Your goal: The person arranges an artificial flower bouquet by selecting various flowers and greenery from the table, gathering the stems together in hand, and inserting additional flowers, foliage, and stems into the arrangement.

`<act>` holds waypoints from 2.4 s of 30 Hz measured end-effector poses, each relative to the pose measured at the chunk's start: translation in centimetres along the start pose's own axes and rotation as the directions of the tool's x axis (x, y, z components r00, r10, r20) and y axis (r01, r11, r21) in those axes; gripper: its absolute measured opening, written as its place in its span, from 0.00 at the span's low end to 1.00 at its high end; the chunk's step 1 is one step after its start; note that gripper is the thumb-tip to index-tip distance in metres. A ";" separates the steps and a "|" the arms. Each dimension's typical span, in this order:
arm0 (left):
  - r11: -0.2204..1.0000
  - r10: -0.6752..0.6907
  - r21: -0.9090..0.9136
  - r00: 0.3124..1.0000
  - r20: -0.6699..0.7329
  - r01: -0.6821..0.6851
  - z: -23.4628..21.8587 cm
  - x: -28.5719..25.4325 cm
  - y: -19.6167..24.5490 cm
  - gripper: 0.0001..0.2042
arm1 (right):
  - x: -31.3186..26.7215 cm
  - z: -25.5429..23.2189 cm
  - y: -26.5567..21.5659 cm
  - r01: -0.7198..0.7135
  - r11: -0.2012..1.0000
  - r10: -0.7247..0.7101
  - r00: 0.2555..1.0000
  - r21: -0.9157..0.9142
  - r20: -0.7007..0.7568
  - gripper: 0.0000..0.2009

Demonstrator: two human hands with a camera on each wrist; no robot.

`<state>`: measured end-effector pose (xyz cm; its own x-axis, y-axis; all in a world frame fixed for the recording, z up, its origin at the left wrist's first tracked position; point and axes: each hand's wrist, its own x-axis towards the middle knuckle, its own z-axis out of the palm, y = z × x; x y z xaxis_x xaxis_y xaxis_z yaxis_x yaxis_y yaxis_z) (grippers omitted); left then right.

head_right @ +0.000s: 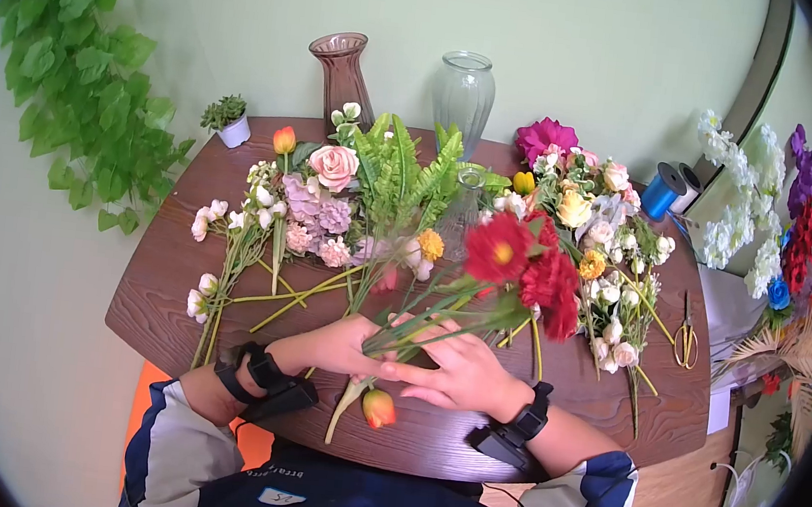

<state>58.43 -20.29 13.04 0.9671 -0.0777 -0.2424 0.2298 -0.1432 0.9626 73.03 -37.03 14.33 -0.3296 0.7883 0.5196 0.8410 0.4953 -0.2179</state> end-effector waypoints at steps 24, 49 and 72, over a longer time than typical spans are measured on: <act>0.955 0.285 0.137 0.941 -0.181 -0.263 0.4 0.8 -1.2 0.10 | 0.3 -0.1 -0.2 -0.413 0.908 0.336 0.811 -0.062 -0.479 0.23; 0.986 0.162 0.026 0.987 -0.005 -0.162 0.5 0.4 0.2 0.09 | -0.3 0.3 0.5 -0.235 0.972 0.222 0.905 0.008 -0.364 0.28; 0.870 0.488 0.310 0.759 -0.431 -0.383 -1.0 1.7 -2.2 0.04 | -0.5 -0.7 -0.6 -0.008 0.950 -0.043 0.987 -0.311 -0.154 0.21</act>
<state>59.68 -19.15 10.60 0.8936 0.2960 0.3375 -0.2046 -0.4006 0.8931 72.99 -37.95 14.77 -0.2950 0.7006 0.6497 0.9351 0.3513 0.0458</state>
